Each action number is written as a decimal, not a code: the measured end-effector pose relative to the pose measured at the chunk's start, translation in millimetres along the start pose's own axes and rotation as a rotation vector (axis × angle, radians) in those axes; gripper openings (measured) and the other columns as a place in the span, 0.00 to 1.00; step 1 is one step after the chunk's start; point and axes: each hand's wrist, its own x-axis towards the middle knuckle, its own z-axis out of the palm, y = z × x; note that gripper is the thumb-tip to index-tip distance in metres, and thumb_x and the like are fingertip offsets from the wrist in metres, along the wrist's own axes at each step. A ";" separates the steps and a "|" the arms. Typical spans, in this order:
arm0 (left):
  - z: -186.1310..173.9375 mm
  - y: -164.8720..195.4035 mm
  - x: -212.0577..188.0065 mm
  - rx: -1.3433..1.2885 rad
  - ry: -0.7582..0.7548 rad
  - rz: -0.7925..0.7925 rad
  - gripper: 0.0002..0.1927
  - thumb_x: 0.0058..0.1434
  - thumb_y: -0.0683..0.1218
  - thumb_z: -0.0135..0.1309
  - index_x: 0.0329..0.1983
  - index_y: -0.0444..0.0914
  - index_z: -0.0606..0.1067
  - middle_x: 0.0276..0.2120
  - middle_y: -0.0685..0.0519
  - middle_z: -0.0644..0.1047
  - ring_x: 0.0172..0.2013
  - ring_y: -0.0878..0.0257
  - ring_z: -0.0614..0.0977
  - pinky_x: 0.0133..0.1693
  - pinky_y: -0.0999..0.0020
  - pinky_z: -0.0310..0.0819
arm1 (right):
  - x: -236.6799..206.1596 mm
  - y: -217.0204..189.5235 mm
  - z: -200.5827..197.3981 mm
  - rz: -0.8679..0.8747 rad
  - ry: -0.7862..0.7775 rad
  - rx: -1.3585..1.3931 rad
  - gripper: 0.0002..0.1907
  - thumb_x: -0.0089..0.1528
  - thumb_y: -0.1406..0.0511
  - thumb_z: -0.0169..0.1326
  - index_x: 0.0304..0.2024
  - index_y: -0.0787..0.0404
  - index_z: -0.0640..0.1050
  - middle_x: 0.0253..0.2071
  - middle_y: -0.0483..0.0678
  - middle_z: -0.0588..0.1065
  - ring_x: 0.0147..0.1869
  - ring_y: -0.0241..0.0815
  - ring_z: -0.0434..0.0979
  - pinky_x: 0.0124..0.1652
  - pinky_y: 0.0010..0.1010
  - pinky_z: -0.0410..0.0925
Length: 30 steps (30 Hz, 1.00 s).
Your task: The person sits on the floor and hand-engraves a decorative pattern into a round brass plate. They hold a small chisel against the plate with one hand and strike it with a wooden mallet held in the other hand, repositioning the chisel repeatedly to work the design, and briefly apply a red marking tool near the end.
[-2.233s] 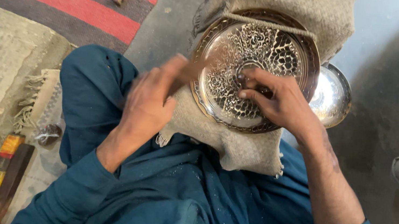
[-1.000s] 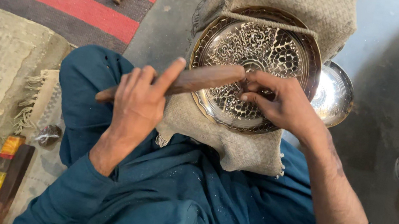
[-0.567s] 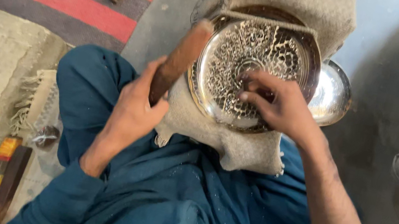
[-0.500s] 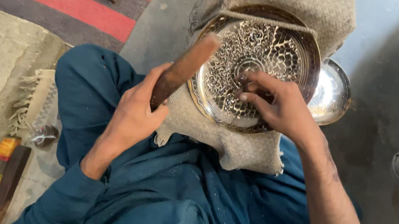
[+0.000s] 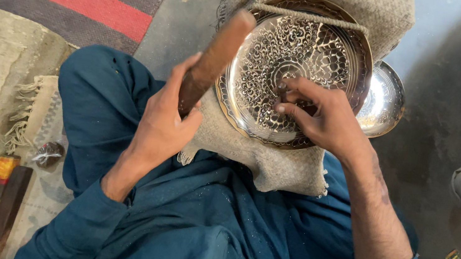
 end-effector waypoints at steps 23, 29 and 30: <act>-0.2 -8.8 3.4 0.637 0.067 0.310 0.39 0.56 0.35 0.57 0.72 0.47 0.64 0.46 0.43 0.72 0.51 0.44 0.76 0.61 0.50 0.67 | 0.2 -4.2 1.9 -0.022 0.029 -0.041 0.15 0.62 0.65 0.65 0.49 0.62 0.79 0.38 0.50 0.82 0.39 0.41 0.84 0.41 0.31 0.74; 4.0 -6.7 4.8 0.584 0.009 0.204 0.37 0.59 0.35 0.55 0.72 0.47 0.64 0.47 0.43 0.73 0.52 0.43 0.76 0.60 0.51 0.69 | -0.2 -2.0 -1.0 -0.084 0.029 -0.032 0.13 0.63 0.65 0.65 0.47 0.63 0.79 0.40 0.49 0.82 0.43 0.42 0.84 0.43 0.31 0.74; 4.0 -6.8 4.6 0.827 -0.006 0.229 0.37 0.60 0.34 0.56 0.73 0.49 0.65 0.41 0.43 0.73 0.48 0.44 0.77 0.59 0.50 0.68 | -0.3 -2.2 -0.7 -0.078 0.033 -0.015 0.15 0.62 0.65 0.64 0.49 0.63 0.78 0.39 0.49 0.82 0.42 0.42 0.84 0.43 0.31 0.73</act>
